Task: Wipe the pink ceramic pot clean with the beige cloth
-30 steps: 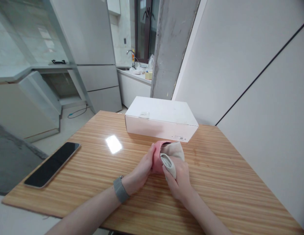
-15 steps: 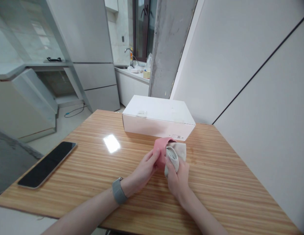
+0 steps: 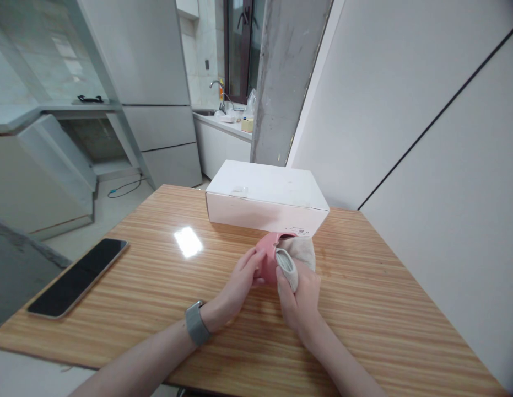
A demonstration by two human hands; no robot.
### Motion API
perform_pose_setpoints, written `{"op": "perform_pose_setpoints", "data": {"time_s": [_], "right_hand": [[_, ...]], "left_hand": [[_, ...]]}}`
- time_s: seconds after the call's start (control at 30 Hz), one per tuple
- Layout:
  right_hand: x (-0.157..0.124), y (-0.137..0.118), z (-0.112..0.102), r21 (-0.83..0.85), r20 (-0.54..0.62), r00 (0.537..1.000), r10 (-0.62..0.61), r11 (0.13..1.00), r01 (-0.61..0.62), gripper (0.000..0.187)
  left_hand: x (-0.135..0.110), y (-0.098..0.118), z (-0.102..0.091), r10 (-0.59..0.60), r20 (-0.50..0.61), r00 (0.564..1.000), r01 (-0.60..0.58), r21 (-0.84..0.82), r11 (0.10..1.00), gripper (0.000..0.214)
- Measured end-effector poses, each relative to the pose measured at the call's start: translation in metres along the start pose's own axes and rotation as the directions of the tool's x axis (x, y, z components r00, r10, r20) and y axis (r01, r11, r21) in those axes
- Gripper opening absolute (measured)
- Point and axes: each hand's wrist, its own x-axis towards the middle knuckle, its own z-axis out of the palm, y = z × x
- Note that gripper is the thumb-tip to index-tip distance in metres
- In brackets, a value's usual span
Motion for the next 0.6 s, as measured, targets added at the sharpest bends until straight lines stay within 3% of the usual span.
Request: {"op": "perform_pose_setpoints", "data": {"time_s": [0.1,0.2,0.3,0.47,0.6], "right_hand": [[-0.002,-0.001,0.0,0.034,-0.046,0.996,0.082,0.996,-0.08,0.025],[-0.006,-0.004,0.004,0.072,-0.047,0.992,0.114,0.991,-0.11,0.024],[-0.01,-0.004,0.009,0.108,-0.051,0.994,0.094,0.99,-0.088,0.02],[-0.01,-0.007,0.011,0.088,0.021,0.995,-0.097,0.992,0.095,0.017],[-0.001,-0.011,0.007,0.061,0.123,0.951,-0.284,0.959,0.278,0.019]], "left_hand": [[-0.006,0.003,0.011,0.071,0.123,0.99,-0.055,-0.129,0.99,0.046],[-0.008,0.003,0.016,0.07,0.128,0.989,-0.044,-0.197,0.979,0.045],[-0.005,0.001,0.011,0.091,0.087,0.992,-0.078,-0.142,0.987,0.044],[0.004,0.008,-0.003,0.142,-0.022,0.99,-0.138,0.134,0.981,0.048],[0.005,0.02,-0.001,0.136,-0.02,0.991,-0.133,0.12,0.984,0.058]]}}
